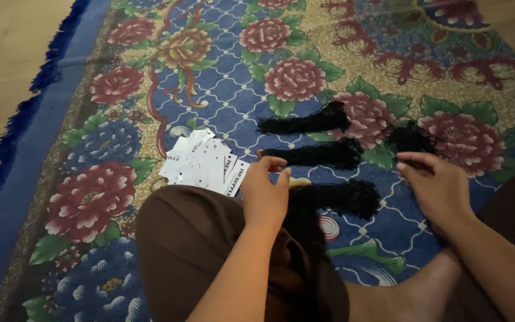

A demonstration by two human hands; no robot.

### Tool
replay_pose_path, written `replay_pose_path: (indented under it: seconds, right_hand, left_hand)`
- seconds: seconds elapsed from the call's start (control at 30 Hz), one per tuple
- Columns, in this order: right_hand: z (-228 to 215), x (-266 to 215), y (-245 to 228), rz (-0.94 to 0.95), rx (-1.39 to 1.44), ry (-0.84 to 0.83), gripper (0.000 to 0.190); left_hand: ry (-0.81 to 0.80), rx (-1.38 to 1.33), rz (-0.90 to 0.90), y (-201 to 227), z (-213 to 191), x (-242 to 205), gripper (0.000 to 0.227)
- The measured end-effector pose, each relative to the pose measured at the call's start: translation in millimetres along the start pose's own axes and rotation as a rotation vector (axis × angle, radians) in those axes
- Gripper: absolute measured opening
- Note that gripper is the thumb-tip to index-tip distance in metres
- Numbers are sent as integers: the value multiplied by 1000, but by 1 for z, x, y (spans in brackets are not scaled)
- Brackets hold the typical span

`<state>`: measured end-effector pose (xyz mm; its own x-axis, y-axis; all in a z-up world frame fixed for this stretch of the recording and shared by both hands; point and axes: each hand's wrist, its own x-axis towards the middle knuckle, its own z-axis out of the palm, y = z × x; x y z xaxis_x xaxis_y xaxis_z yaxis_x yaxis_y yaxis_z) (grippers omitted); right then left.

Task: Attaching small white identification labels to black fringed fabric bundles while sitting on a rug.

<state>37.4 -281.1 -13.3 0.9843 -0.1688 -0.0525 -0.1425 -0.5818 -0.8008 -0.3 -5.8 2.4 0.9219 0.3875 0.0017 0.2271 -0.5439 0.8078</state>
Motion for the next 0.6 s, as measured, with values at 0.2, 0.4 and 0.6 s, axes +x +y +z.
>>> replay_pose_path:
  seconds: [0.2, 0.4, 0.6]
  right_hand:
    - [-2, -2, -1, -59, -91, 30, 23]
    - [-2, 7, 9, -121, -357, 68, 15]
    - [2, 14, 30, -211, -373, 175, 14]
  left_hand:
    - [-18, -19, 87, 2, 17, -11, 20]
    - [-59, -12, -9, 11, 16, -14, 24]
    - [-58, -19, 2, 14, 23, -12, 24]
